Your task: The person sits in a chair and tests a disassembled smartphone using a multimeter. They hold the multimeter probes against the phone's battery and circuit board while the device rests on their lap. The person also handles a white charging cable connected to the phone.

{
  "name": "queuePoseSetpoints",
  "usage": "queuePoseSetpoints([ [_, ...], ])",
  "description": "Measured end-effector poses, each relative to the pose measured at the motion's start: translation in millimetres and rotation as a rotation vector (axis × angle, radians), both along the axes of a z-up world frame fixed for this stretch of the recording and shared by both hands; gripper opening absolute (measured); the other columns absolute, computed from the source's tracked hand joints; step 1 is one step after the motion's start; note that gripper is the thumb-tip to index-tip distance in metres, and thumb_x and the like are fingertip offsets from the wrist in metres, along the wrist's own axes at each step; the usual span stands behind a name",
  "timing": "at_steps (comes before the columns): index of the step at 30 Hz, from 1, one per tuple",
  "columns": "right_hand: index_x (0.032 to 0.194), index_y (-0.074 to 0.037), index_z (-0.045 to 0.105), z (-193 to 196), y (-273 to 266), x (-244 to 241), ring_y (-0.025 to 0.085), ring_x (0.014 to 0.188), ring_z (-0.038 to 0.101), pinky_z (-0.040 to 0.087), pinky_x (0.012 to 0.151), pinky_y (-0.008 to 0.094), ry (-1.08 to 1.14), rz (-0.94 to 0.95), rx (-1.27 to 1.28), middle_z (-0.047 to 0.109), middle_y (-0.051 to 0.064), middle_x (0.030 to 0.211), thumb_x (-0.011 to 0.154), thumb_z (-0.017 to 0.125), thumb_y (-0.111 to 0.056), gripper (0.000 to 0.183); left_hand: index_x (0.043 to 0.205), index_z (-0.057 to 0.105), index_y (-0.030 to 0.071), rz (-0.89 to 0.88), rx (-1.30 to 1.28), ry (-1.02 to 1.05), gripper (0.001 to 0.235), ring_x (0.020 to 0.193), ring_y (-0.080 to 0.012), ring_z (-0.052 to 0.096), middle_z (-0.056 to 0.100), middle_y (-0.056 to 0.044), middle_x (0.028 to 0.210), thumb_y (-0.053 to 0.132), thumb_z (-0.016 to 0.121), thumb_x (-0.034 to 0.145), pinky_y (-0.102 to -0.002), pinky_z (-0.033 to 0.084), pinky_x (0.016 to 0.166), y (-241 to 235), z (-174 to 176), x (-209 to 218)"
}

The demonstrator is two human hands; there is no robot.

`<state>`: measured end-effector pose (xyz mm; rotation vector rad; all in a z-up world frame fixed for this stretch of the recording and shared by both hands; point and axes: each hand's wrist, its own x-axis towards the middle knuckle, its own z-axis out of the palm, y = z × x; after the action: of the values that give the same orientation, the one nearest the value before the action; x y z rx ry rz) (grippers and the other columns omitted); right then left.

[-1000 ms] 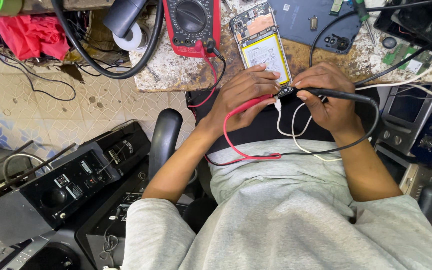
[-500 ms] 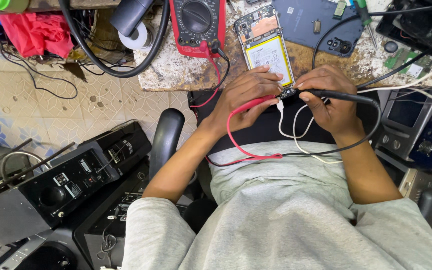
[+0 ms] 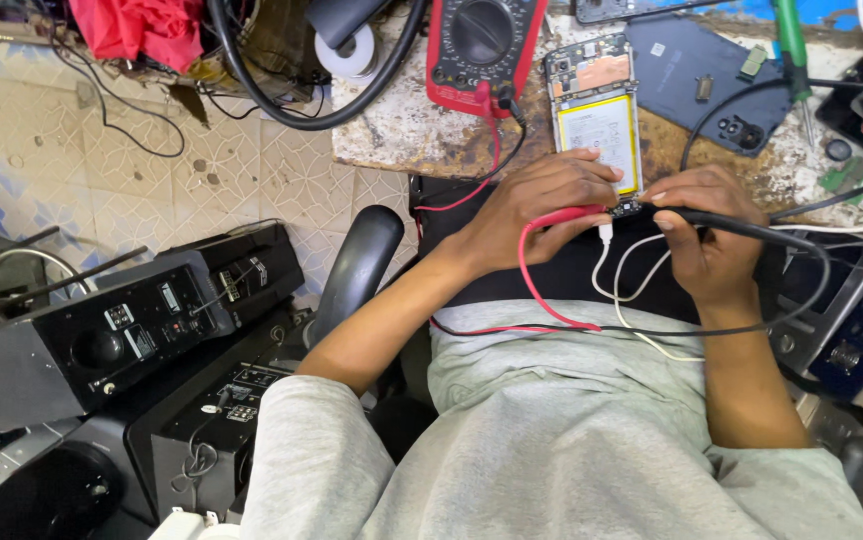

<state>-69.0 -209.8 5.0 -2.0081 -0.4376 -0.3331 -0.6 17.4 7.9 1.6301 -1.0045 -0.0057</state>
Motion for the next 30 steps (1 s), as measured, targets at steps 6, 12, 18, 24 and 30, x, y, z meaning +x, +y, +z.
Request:
queuePoseSetpoints([
  [6,0.102,0.005,0.059,-6,0,-4,0.039,0.092,0.067,0.048,0.094,0.051,0.007,-0.042,-0.008,0.070,0.024,0.099,0.113,0.055,-0.019,0.026,0.110,0.066,0.004,0.009,0.001,0.003,0.018,0.116,-0.0298,0.069,0.072,-0.012,0.111,0.020,0.060,0.104,-0.049,0.049,0.115,0,-6,-1],
  [12,0.100,0.007,0.059,-8,0,-4,0.039,0.091,0.066,0.048,0.094,0.051,0.006,-0.050,-0.012,0.069,0.026,0.097,0.114,0.055,-0.019,0.030,0.112,0.066,0.004,0.012,0.005,-0.022,0.018,0.113,-0.0296,0.071,0.071,-0.013,0.114,0.020,0.061,0.104,-0.047,0.049,0.117,0,-11,-1],
  [18,0.101,0.007,0.058,-5,2,-3,0.039,0.090,0.066,0.047,0.094,0.051,-0.011,-0.048,-0.017,0.069,0.026,0.097,0.114,0.055,-0.018,0.028,0.112,0.067,0.003,0.011,0.006,-0.024,0.018,0.115,-0.0290,0.070,0.072,-0.012,0.114,0.019,0.063,0.103,-0.047,0.048,0.117,-1,-11,-1],
  [24,0.101,0.007,0.060,-4,-1,-3,0.039,0.092,0.067,0.048,0.094,0.051,-0.012,-0.044,-0.055,0.071,0.024,0.099,0.114,0.055,-0.019,0.029,0.108,0.066,0.003,-0.017,-0.021,0.024,0.021,0.114,-0.0284,0.070,0.073,-0.009,0.106,0.022,0.057,0.105,-0.049,0.049,0.115,-1,-4,0],
  [30,0.102,0.006,0.060,1,0,-1,0.039,0.090,0.066,0.047,0.091,0.051,-0.019,-0.021,-0.057,0.070,0.025,0.099,0.112,0.055,-0.019,0.028,0.108,0.066,0.001,-0.034,-0.029,0.070,0.020,0.116,-0.0305,0.069,0.072,-0.013,0.108,0.018,0.056,0.106,-0.050,0.047,0.116,0,2,-1],
])
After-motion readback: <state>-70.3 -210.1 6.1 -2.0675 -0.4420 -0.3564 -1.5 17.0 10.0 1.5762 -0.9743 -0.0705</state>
